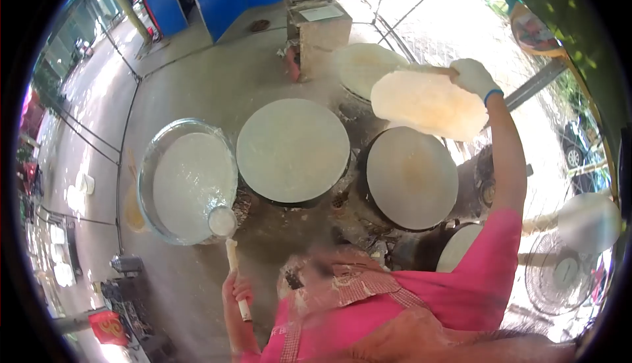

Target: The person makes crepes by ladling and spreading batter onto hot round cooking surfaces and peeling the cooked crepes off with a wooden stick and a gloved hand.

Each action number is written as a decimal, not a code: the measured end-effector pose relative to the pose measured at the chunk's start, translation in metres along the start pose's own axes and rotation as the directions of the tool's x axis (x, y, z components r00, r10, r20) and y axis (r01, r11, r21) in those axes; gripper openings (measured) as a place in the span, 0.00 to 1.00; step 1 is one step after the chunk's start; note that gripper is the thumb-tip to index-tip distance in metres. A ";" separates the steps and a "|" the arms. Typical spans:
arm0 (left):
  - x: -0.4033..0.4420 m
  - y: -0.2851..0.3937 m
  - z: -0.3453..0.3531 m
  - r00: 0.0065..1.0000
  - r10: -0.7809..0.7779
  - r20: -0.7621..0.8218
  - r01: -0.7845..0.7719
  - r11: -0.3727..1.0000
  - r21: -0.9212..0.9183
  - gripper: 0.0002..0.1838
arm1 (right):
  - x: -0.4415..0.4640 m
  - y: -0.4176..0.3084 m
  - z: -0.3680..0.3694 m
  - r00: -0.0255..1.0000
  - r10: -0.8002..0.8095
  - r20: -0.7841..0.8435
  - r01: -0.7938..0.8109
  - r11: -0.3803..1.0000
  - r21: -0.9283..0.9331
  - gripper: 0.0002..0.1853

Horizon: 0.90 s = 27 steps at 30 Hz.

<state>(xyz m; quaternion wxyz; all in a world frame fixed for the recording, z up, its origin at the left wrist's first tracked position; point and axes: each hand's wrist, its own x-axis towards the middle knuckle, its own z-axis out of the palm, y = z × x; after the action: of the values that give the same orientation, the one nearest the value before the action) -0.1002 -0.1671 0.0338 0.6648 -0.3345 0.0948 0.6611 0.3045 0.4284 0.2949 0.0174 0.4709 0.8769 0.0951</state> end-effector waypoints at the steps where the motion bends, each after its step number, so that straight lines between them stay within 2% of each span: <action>1: 0.004 -0.008 -0.003 1.000 0.025 0.002 -0.025 1.000 -0.019 0.09 | 0.015 0.002 -0.008 0.999 0.001 0.035 -0.001 1.000 -0.015 0.11; 2: 0.009 -0.013 -0.006 0.999 0.051 0.009 -0.051 0.998 -0.028 0.09 | 0.029 0.003 -0.016 0.998 0.008 0.061 -0.007 1.000 -0.027 0.12; 3: 0.014 -0.019 -0.006 0.997 0.077 0.019 -0.076 0.996 -0.035 0.14 | 0.042 0.005 -0.022 0.996 0.017 0.082 -0.014 0.999 -0.038 0.12; 7: 0.032 -0.046 0.001 0.986 0.165 -0.011 -0.166 0.978 -0.129 0.14 | 0.073 0.021 -0.032 0.999 -0.021 0.044 0.019 0.999 0.036 0.12; 12: 0.044 -0.060 0.021 0.995 0.064 0.077 -0.048 0.979 -0.196 0.14 | 0.072 0.024 -0.029 0.999 -0.033 -0.018 0.034 0.998 0.053 0.11; 15: 0.046 -0.057 0.033 0.997 0.006 0.074 0.007 0.985 -0.171 0.14 | 0.021 0.008 -0.012 0.988 -0.092 -0.127 0.095 0.995 0.021 0.10; 16: 0.045 -0.054 0.037 0.998 -0.011 0.063 0.021 0.988 -0.153 0.14 | -0.001 0.005 0.000 0.989 -0.110 -0.094 0.110 0.994 -0.006 0.08; 18: 0.043 -0.048 0.047 0.998 -0.054 0.017 0.056 0.991 -0.125 0.15 | -0.059 -0.020 0.027 0.987 -0.103 -0.119 0.088 0.988 -0.130 0.06; 19: 0.041 -0.042 0.051 0.997 -0.076 -0.003 0.075 0.991 -0.111 0.15 | -0.084 -0.029 0.042 0.994 -0.107 0.005 0.103 0.949 -0.299 0.10; 20: 0.039 -0.033 0.052 0.995 -0.090 -0.030 0.088 0.993 -0.073 0.15 | -0.121 -0.029 0.073 0.980 -0.177 -0.095 0.137 0.934 -0.329 0.11; 21: 0.038 -0.024 0.052 0.993 -0.103 -0.056 0.102 0.994 -0.035 0.15 | -0.152 -0.037 0.094 0.996 -0.089 -0.029 0.075 0.941 -0.330 0.15; 23: 0.033 -0.009 0.056 0.987 -0.106 -0.119 0.112 0.993 0.045 0.15 | -0.206 -0.047 0.143 0.999 -0.014 0.039 0.025 0.950 -0.311 0.17; 25: 0.032 0.002 0.065 0.979 -0.084 -0.183 0.110 0.985 0.134 0.15 | -0.258 -0.055 0.200 0.991 0.049 0.123 -0.020 0.974 -0.226 0.18; 27: 0.032 0.018 0.067 0.959 -0.159 -0.236 0.204 0.963 0.178 0.14 | -0.301 -0.070 0.233 0.978 0.105 0.183 -0.085 0.990 -0.115 0.18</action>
<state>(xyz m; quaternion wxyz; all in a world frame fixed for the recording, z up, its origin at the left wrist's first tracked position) -0.1350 -0.1045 0.0610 0.7387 -0.3442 0.2025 0.5430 0.4424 0.1768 0.0356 0.1209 0.5174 0.8415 0.0975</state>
